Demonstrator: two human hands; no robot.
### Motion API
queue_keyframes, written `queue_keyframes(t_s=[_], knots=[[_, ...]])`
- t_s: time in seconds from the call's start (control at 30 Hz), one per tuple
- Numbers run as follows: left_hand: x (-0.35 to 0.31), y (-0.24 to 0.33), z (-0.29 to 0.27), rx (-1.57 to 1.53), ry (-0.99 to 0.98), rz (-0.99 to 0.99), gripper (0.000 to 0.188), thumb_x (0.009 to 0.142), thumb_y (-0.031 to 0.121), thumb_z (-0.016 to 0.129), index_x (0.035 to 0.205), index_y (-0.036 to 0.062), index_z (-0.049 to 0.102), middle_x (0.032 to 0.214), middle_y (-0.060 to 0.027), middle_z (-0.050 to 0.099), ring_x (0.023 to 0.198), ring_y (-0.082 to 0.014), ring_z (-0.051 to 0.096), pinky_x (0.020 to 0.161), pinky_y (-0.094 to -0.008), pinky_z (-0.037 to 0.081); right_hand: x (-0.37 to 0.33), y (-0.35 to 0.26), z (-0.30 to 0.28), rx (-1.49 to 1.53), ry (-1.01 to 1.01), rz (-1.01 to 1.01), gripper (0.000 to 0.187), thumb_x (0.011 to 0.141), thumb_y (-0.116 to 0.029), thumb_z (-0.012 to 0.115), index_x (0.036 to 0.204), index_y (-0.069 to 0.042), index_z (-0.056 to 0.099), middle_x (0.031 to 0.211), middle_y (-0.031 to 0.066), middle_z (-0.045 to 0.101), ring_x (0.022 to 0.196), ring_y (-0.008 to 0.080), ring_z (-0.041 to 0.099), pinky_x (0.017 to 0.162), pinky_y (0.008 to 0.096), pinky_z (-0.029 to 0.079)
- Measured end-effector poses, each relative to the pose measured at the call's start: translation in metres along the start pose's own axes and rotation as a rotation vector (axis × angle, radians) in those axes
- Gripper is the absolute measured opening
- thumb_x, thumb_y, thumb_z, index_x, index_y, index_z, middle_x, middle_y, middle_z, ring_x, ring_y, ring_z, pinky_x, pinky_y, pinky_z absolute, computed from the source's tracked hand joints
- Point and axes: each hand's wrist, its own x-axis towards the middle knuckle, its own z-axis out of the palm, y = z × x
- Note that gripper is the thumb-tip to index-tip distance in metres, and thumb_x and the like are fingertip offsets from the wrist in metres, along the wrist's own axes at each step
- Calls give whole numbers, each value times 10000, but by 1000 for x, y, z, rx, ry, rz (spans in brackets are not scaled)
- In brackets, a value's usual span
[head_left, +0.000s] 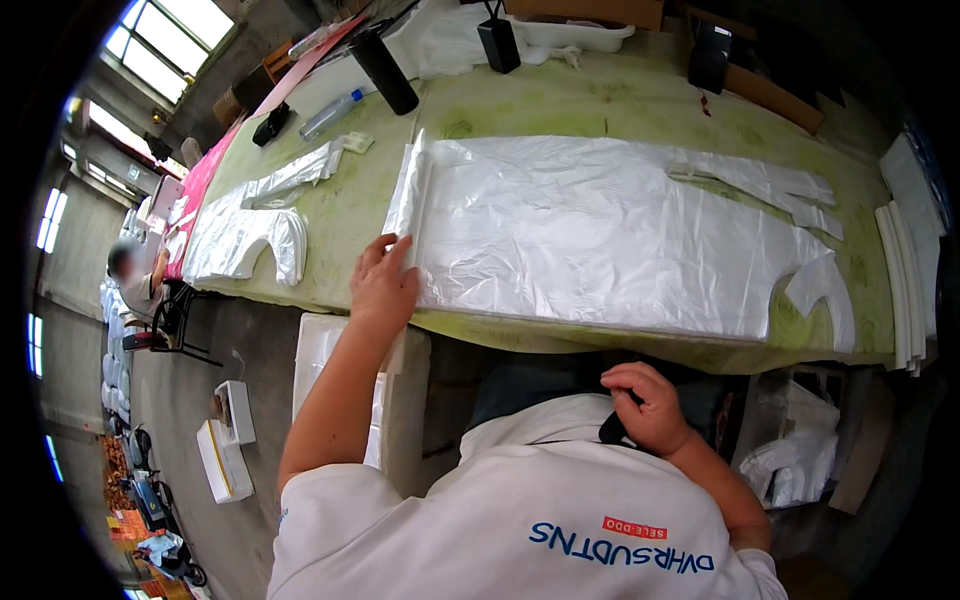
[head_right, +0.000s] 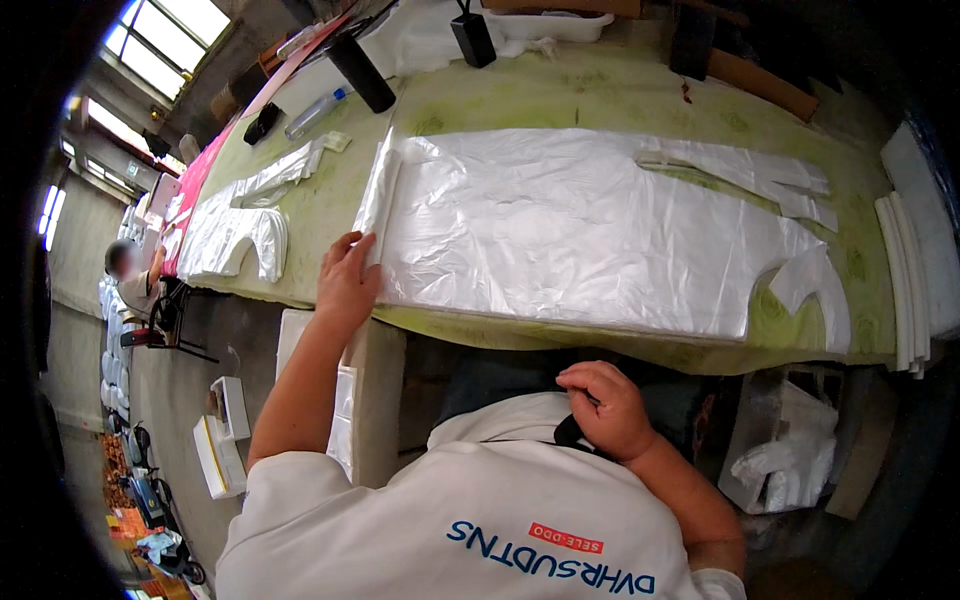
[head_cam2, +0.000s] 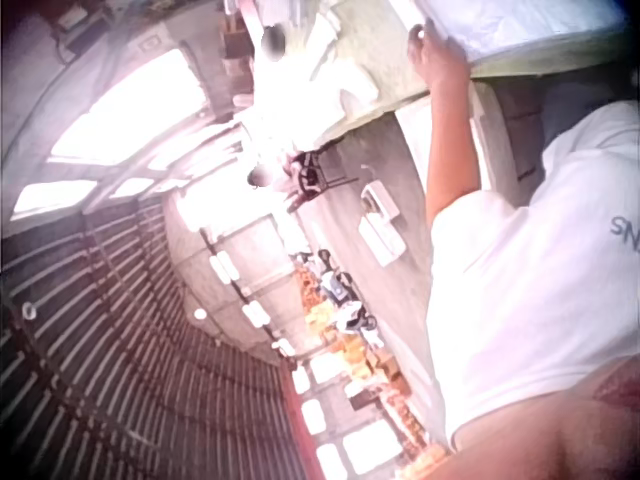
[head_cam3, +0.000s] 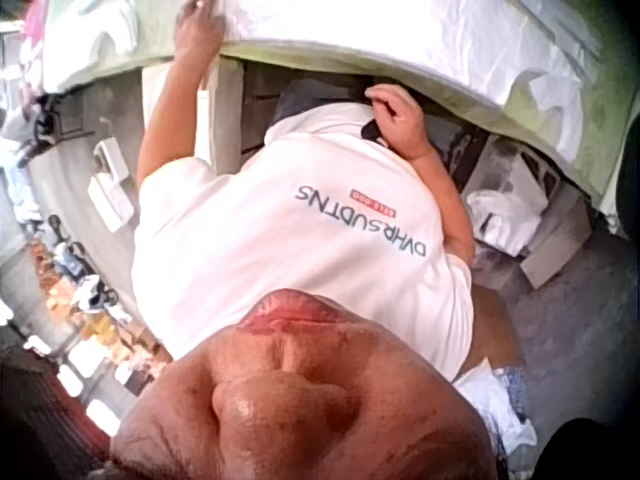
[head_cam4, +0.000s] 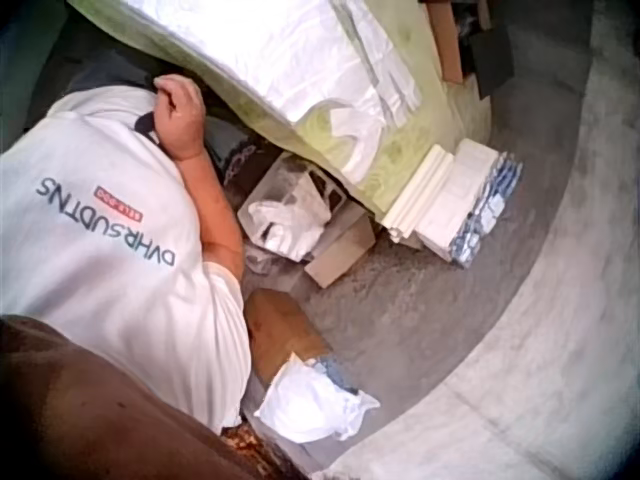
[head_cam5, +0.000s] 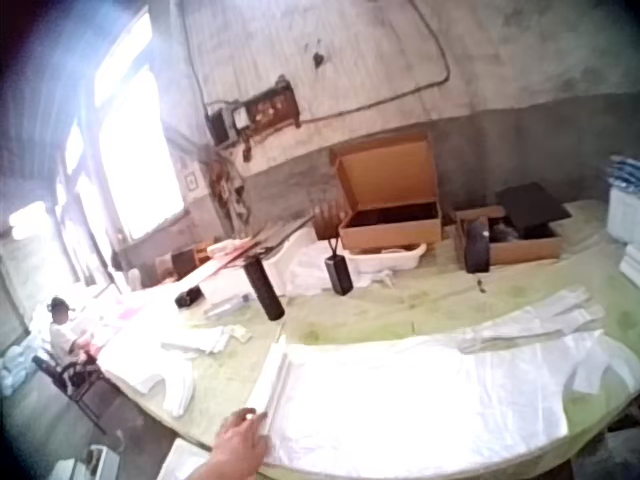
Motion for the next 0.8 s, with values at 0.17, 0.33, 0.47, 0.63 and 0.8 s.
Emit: queue_keyframes(t_s=[0.17, 0.33, 0.47, 0.63, 0.8], knots=[[15, -27, 7, 83, -31, -92, 618, 941, 233, 599, 1519, 112, 416, 1543, -150, 412, 1403, -384, 392, 1175, -469, 310, -4, 7, 1, 28, 25, 48, 208, 839, 53, 633, 1018, -26, 704, 1034, 132, 704, 937, 285, 678, 830, 350, 546], [15, -18, 5, 133, -92, -211, 848, 904, 386, 684, 1592, 116, 269, 1557, -231, 372, 1430, -406, 366, 1183, -486, 298, -3, 5, 2, 50, 12, 89, 199, 848, 41, 630, 1019, -23, 708, 1032, 129, 701, 936, 276, 677, 827, 347, 545], [23, -63, -5, -29, -110, -246, 863, 895, 387, 695, 1594, 116, 268, 1462, -259, 490, 1350, -410, 475, 1144, -459, 362, -4, 7, 4, 41, 16, 78, 198, 849, 43, 625, 1017, -20, 708, 1031, 131, 699, 930, 277, 675, 822, 345, 544], [11, -89, 0, -436, 34, -205, 742, 955, 277, 604, 1599, 135, 265, 1389, -247, 571, 1219, -365, 606, 1036, -425, 464, -7, 5, 4, 41, 37, 74, 183, 867, 36, 625, 1021, -19, 707, 1035, 130, 697, 919, 259, 675, 809, 329, 541], [-20, 52, -25, -1446, -275, -383, 669, 991, 180, 410, 1621, 273, 206, 1164, -145, 608, 926, -232, 633, 754, -386, 576, 6, -8, 3, 78, 64, 193, 187, 920, -4, 636, 1097, -20, 696, 1048, 102, 695, 929, 184, 668, 813, 291, 532]])
